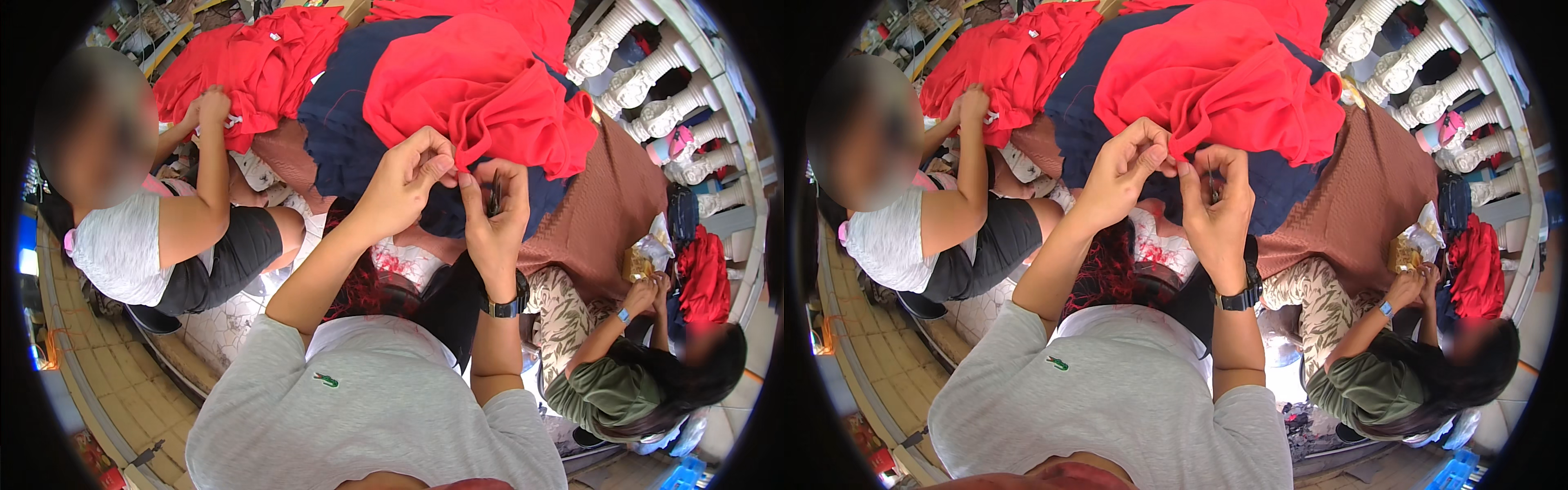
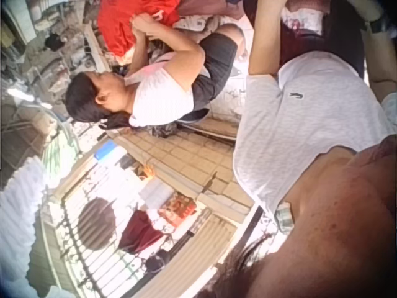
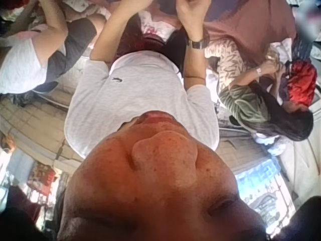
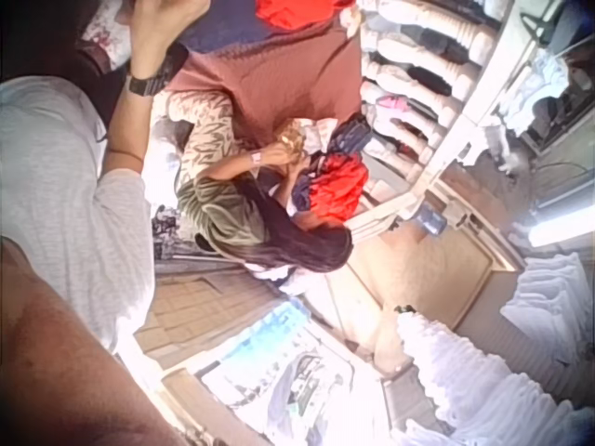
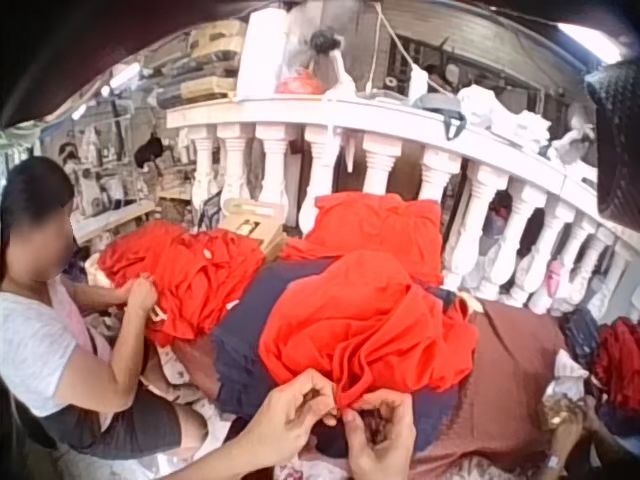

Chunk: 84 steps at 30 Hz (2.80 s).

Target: The person uses a small blade to trim loose threads from the seams and edges of red and navy blue shirts. They repeatedly pick up shirts from a pile, trim the fabric, and place them back down.

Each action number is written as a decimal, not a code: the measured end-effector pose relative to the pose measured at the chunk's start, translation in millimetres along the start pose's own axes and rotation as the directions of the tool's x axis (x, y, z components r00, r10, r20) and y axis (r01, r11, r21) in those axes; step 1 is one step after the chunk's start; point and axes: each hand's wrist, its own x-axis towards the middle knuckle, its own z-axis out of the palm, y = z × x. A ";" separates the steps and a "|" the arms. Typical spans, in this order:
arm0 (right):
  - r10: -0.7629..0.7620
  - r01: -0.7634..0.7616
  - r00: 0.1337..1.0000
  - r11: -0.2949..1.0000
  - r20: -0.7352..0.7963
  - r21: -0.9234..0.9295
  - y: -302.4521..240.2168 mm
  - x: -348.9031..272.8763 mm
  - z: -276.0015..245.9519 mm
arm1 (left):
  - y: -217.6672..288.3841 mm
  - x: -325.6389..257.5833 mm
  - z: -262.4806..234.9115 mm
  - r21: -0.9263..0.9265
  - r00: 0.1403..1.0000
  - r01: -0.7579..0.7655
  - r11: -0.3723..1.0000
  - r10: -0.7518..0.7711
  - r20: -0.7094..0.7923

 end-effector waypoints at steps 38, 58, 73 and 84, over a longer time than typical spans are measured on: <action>0.255 -0.230 0.964 0.942 -0.076 0.247 15.5 -9.4 16.5 | 2.0 -26.3 -14.1 0.674 0.935 -0.250 0.695 0.355 -0.020; 0.478 -0.538 0.819 0.449 0.317 0.713 -9.0 6.7 -12.8 | -8.2 1.8 -9.6 0.741 0.684 -0.529 0.414 0.725 0.083; 0.461 -0.482 0.870 0.724 0.174 0.494 -5.0 -7.2 -8.8 | -7.1 -40.7 -4.4 0.419 0.935 -0.293 0.859 0.349 -0.062; 0.420 -0.420 0.897 0.709 0.140 0.567 2.5 -18.4 -5.4 | 9.2 -48.0 -0.8 0.612 0.946 -0.135 0.779 0.285 -0.155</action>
